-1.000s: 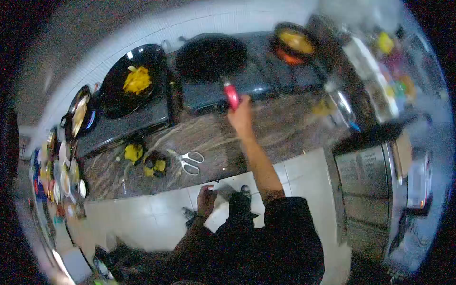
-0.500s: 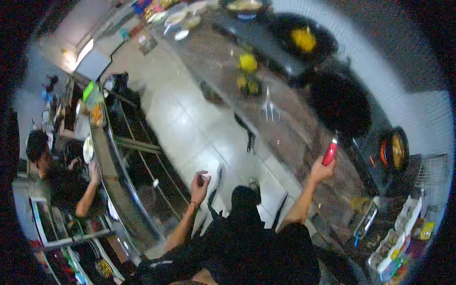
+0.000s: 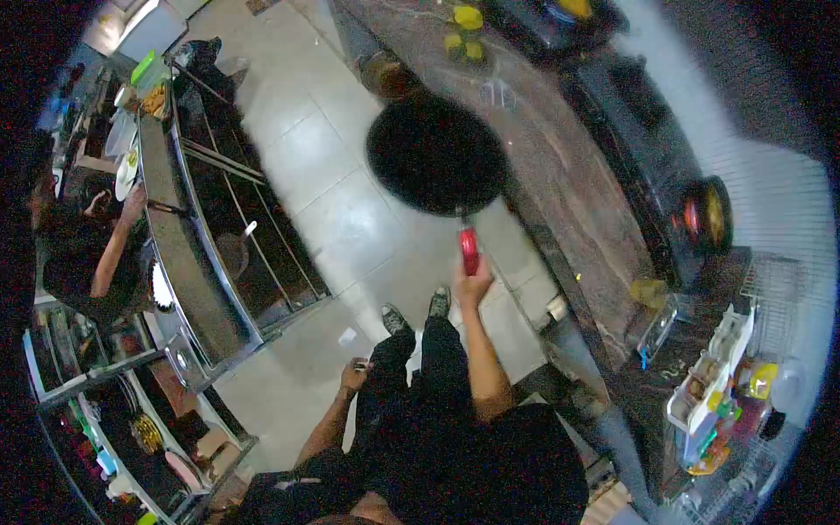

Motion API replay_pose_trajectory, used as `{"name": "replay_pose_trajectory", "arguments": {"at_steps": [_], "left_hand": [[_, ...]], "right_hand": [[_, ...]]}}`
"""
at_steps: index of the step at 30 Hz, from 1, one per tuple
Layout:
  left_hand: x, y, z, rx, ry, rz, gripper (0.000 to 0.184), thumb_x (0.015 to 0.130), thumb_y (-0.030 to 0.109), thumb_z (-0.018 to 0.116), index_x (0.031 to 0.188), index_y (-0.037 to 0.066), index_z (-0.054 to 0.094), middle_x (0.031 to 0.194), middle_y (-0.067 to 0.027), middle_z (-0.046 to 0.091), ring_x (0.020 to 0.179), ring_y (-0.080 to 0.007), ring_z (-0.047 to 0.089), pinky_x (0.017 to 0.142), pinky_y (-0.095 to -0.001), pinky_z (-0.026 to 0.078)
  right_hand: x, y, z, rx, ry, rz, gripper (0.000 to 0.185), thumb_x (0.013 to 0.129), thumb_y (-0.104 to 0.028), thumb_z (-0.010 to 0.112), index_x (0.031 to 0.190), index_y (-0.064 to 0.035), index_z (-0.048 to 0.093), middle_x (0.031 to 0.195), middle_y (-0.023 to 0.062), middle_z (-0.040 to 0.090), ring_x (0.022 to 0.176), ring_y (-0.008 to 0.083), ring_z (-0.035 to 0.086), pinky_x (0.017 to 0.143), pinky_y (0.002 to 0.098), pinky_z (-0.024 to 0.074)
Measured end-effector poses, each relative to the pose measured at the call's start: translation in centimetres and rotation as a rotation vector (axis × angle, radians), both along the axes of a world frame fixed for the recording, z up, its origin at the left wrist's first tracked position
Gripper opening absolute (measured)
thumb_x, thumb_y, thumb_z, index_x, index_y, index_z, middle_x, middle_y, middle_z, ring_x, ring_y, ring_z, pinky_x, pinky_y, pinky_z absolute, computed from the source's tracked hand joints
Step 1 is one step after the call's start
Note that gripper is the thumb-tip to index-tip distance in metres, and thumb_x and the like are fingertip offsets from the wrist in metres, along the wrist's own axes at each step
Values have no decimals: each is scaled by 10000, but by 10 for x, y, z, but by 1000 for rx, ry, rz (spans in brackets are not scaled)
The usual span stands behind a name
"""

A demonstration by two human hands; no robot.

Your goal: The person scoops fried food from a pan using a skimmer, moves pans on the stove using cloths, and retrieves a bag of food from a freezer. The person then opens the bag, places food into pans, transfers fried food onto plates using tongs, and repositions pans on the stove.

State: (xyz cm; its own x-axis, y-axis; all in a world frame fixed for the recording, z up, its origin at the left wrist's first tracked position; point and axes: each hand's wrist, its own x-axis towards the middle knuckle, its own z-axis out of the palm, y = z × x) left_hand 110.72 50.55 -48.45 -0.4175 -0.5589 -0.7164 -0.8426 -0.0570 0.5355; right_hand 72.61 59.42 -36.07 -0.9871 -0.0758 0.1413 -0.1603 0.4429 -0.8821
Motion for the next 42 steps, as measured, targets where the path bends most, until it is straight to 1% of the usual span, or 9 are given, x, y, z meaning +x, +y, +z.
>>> {"name": "replay_pose_trajectory", "arguments": {"at_steps": [8, 14, 26, 32, 35, 36, 39, 41, 42], "left_hand": [[5, 29, -77, -172, 327, -276, 746, 694, 403, 721, 1314, 166, 381, 1284, -229, 363, 1136, -418, 416, 919, -463, 401], [-78, 10, -99, -219, 107, -189, 806, 686, 328, 743, 1355, 213, 309, 1341, -219, 271, 1223, -408, 333, 985, -467, 358], [-153, -73, -317, -528, 265, -250, 774, 699, 287, 743, 1342, 131, 341, 1367, -227, 234, 1254, -407, 283, 1018, -483, 287], [-190, -131, -368, -471, 363, -202, 789, 686, 361, 744, 1338, 155, 350, 1338, -272, 274, 1242, -422, 292, 1025, -474, 280], [-204, -144, -389, -447, 304, -215, 793, 687, 398, 735, 1335, 152, 351, 1325, -283, 289, 1233, -424, 303, 1024, -472, 282], [-211, -153, -393, -456, 282, -216, 792, 687, 405, 733, 1333, 150, 352, 1324, -283, 292, 1231, -423, 307, 1023, -473, 283], [-224, -162, -403, -466, 275, -249, 784, 685, 414, 732, 1324, 153, 361, 1317, -284, 305, 1220, -425, 322, 1010, -477, 301], [-236, -166, -410, -450, 238, -221, 781, 684, 412, 732, 1323, 159, 363, 1315, -289, 307, 1221, -428, 321, 1004, -479, 307], [-240, -164, -417, -472, 191, -232, 784, 682, 404, 734, 1328, 164, 359, 1317, -288, 306, 1222, -433, 322, 999, -479, 314]], "right_hand": [[25, -40, -212, -132, -153, 75, 184, 640, -154, 610, 736, -19, 532, 567, 88, 491, 514, 222, 474, 525, 328, 398], [-42, 8, -400, 33, -57, 17, 215, 630, -163, 609, 771, -23, 529, 600, 90, 456, 551, 224, 457, 552, 327, 396], [-138, 101, -704, 219, 111, -381, 112, 680, -57, 605, 781, -31, 564, 609, 117, 508, 576, 214, 488, 616, 341, 427], [-172, 84, -667, 501, -95, -609, 272, 635, -162, 673, 872, -45, 610, 786, 150, 615, 706, 324, 601, 667, 408, 475], [-229, 183, -837, 890, 426, -627, 290, 628, -170, 666, 888, -57, 605, 883, 130, 622, 769, 294, 605, 701, 388, 486], [-221, 143, -744, 756, -271, -624, 365, 611, -171, 676, 947, -56, 591, 958, 128, 611, 857, 303, 592, 751, 379, 478], [-220, 95, -662, 915, -242, -707, 379, 630, -101, 664, 995, -62, 570, 942, 123, 611, 873, 291, 589, 770, 382, 472], [-235, 13, -619, 782, 431, -548, 379, 647, -35, 650, 1012, -38, 551, 959, 116, 605, 865, 264, 588, 766, 369, 473], [-261, -20, -650, 156, 330, -153, 373, 708, -143, 662, 1018, 28, 545, 994, 142, 574, 934, 237, 574, 818, 322, 460]]}}
